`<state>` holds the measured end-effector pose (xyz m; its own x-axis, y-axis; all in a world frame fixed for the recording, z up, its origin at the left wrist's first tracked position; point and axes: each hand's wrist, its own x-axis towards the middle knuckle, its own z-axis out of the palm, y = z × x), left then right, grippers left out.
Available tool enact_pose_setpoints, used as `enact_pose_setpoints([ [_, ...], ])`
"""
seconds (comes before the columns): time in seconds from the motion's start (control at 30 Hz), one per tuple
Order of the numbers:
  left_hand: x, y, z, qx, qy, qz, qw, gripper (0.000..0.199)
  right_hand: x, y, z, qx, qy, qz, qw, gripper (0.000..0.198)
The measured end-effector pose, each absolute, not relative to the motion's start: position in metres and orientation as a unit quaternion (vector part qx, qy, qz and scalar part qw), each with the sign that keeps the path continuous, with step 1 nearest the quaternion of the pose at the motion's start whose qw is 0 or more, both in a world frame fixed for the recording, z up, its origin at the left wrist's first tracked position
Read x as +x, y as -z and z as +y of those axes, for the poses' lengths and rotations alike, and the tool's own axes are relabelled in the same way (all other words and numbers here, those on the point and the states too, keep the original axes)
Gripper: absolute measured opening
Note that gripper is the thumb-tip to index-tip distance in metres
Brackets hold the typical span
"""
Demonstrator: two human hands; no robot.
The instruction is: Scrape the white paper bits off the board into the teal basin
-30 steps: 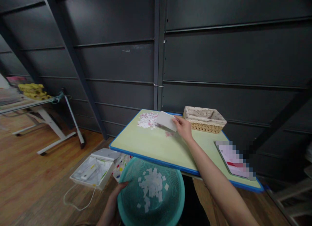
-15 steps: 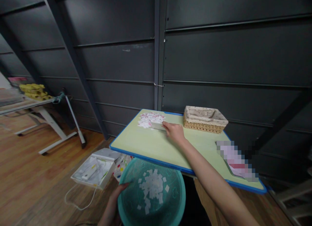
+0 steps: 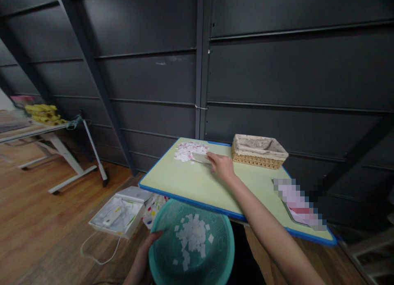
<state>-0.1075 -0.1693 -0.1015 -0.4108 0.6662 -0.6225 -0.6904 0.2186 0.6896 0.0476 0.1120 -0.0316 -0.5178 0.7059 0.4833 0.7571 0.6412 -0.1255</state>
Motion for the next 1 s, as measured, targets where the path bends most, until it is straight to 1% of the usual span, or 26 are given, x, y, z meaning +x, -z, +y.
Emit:
enact_pose_setpoints([
  [0.3, -0.112, 0.115, -0.172, -0.004, -0.621, 0.569, 0.540, 0.045, 0.047, 0.031, 0.109, -0.410, 0.045, -0.876, 0.251, 0.038],
  [0.5, -0.110, 0.112, -0.170, -0.004, -0.629, 0.548, 0.551, 0.050, 0.045, 0.034, 0.108, -0.394, 0.036, -0.875, 0.279, 0.039],
  [0.7, -0.111, 0.111, -0.170, 0.001, -0.627, 0.553, 0.549, 0.048, 0.045, 0.033, 0.107, -0.397, 0.030, -0.876, 0.272, 0.038],
  [0.83, -0.110, 0.106, -0.171, 0.005, -0.630, 0.551, 0.547, 0.052, 0.044, 0.033, 0.106, -0.387, 0.022, -0.880, 0.275, 0.037],
  [0.93, -0.110, 0.105, -0.171, 0.010, -0.624, 0.547, 0.558, 0.057, 0.043, 0.035, 0.106, -0.385, 0.020, -0.876, 0.291, 0.035],
  [1.0, -0.111, 0.109, -0.170, 0.007, -0.620, 0.546, 0.564, 0.057, 0.041, 0.036, 0.107, -0.384, 0.020, -0.871, 0.304, 0.034],
])
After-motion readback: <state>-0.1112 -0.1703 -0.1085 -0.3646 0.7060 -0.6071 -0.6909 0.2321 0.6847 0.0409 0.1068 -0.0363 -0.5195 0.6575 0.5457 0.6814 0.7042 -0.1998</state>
